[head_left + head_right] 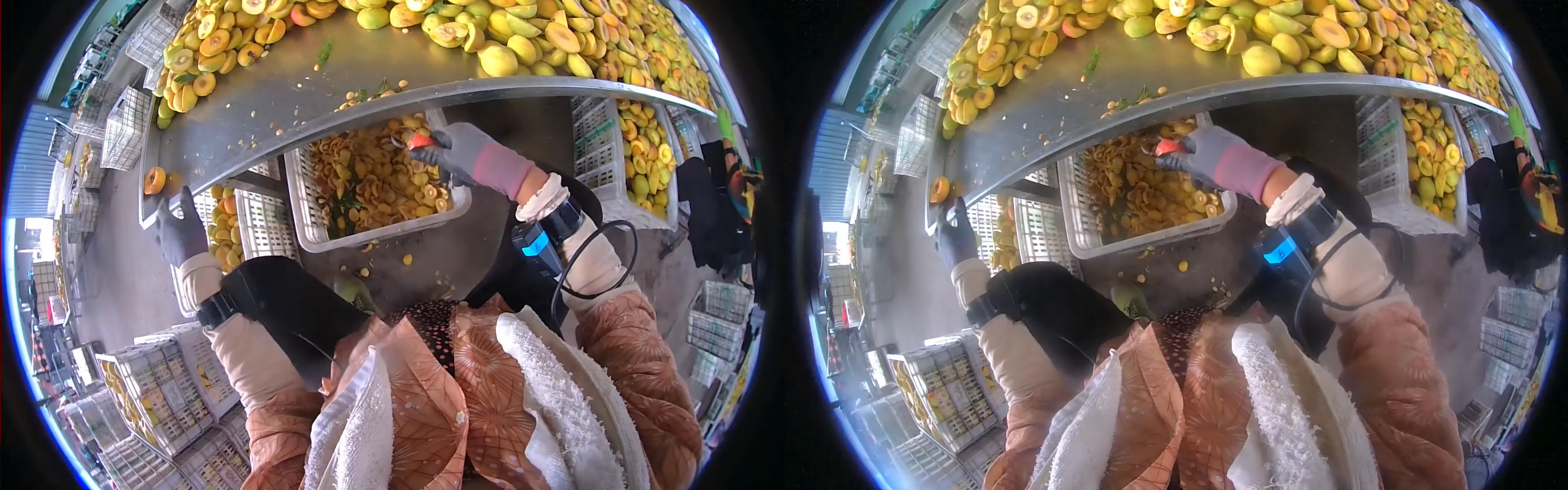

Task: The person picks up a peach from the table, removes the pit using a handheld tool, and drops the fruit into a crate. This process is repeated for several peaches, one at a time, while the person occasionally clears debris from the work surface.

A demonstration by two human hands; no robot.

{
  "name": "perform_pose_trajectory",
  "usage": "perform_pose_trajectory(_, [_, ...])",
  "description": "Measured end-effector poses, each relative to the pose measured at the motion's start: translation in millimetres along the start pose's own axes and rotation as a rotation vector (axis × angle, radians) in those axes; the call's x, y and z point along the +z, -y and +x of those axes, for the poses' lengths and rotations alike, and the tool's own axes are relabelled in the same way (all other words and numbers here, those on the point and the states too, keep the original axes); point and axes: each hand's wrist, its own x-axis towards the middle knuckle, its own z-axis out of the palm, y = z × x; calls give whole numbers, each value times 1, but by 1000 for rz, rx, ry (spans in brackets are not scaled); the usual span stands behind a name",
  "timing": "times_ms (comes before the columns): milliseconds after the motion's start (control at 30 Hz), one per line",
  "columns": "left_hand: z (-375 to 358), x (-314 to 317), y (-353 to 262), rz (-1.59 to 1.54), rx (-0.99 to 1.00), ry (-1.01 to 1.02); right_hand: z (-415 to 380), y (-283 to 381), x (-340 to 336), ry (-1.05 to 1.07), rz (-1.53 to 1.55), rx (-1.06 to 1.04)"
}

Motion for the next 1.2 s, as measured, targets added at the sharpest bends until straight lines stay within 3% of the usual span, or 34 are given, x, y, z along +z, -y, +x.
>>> perform_pose_trajectory(33, [4,3,-7,-5,2,-1,1,-6,-1,-98,99,23])
perform_pose_trajectory(67, [13,9,-20,-346,36,37,0,-9,1,-115,94,24])
perform_pose_trajectory(100, [25,14,-41,-702,80,64,-5,-11,0,-262,134,-84])
perform_pose_trajectory(133, [24,3,-85,-811,198,23,-8,-12,-6,-421,168,-198])
perform_pose_trajectory(200, [39,19,-158,-1028,366,245,-9,-4,-10,-398,72,-58])
perform_pose_trajectory(233, [38,19,-237,-986,443,382,-8,-3,-20,-448,68,-56])
perform_pose_trajectory(267, [37,36,-276,-1186,438,468,-12,1,-18,-475,64,-92])
perform_pose_trajectory(333, [41,45,-346,-956,525,485,-11,2,-18,-519,52,-129])
perform_pose_trajectory(400, [45,49,-395,-747,647,363,-6,-6,-17,-598,106,-72])
perform_pose_trajectory(467, [55,70,-434,-747,826,337,-13,1,-29,-577,134,-31])
perform_pose_trajectory(567, [68,60,-454,-592,921,419,-14,-2,-31,-608,237,-33])
perform_pose_trajectory(667, [66,62,-431,-502,1051,448,-19,3,-35,-624,280,-46])
perform_pose_trajectory(733, [56,63,-414,-809,826,840,-22,3,-35,-598,339,-69])
perform_pose_trajectory(767, [43,50,-393,-1068,619,993,-20,0,-31,-640,304,-74])
perform_pose_trajectory(867, [11,9,-324,-1470,331,1172,-11,0,-11,-670,353,-83])
perform_pose_trajectory(933, [-17,-2,-271,-1657,151,1160,-11,9,1,-646,444,-200])
perform_pose_trajectory(967, [-43,-18,-264,-1957,-231,1067,-18,23,0,-598,448,-196])
perform_pose_trajectory(1000, [-51,-7,-241,-2029,-371,1249,-20,34,2,-560,455,-211])
perform_pose_trajectory(1067, [-67,-36,-211,-2062,-467,1270,-20,49,12,-648,572,-304])
perform_pose_trajectory(1100, [-74,-41,-200,-2056,-490,1258,-7,45,21,-550,867,-272])
perform_pose_trajectory(1133, [-81,-44,-193,-2028,-406,1164,-5,49,19,-537,865,-264])
perform_pose_trajectory(1200, [-94,-46,-186,-1995,-332,1079,-5,58,14,-630,701,-466])
